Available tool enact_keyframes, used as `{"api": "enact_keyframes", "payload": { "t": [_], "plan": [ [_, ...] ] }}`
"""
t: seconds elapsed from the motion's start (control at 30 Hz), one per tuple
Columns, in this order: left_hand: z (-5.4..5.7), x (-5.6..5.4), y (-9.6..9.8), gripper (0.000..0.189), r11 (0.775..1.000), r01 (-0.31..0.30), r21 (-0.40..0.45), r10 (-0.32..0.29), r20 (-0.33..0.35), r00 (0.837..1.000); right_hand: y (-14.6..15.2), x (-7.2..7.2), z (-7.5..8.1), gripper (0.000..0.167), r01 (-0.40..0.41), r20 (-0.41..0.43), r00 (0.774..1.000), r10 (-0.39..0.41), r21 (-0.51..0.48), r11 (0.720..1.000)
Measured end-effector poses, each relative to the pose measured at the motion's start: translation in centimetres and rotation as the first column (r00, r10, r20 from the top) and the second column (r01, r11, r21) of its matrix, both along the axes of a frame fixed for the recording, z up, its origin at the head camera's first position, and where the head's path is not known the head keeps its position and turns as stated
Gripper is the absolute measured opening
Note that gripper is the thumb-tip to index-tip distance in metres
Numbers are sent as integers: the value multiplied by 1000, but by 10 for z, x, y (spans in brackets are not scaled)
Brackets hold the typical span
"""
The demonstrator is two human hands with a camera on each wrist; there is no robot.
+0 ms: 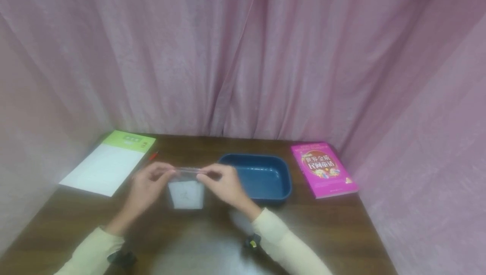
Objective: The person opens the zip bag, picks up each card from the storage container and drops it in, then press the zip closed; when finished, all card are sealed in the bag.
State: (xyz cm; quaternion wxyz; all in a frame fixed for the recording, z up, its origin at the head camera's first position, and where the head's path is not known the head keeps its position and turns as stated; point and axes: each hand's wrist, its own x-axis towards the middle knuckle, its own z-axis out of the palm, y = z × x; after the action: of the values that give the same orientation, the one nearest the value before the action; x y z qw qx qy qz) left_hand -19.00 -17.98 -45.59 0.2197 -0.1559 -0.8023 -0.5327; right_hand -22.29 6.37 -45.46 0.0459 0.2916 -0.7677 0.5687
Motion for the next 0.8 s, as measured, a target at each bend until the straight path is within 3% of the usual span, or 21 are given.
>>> {"api": "enact_keyframes", "payload": {
  "t": [0.23, 0.53, 0.8],
  "plan": [
    [-4, -12, -16, 11, 999, -8, -52, 7, -26, 1000, -18, -6, -4, 20, 17, 42, 999, -16, -29, 999],
    [-15, -26, -34, 13, 994, -63, -92, 64, 13, 998, -42, -15, -11, 20, 68, 139, 988, -59, -58, 996],
    [-21, -30, -49, 23, 991, -89, -104, 101, 119, 988, -60, -23, -23, 21, 97, 183, 980, -84, -65, 993]
  ]
}}
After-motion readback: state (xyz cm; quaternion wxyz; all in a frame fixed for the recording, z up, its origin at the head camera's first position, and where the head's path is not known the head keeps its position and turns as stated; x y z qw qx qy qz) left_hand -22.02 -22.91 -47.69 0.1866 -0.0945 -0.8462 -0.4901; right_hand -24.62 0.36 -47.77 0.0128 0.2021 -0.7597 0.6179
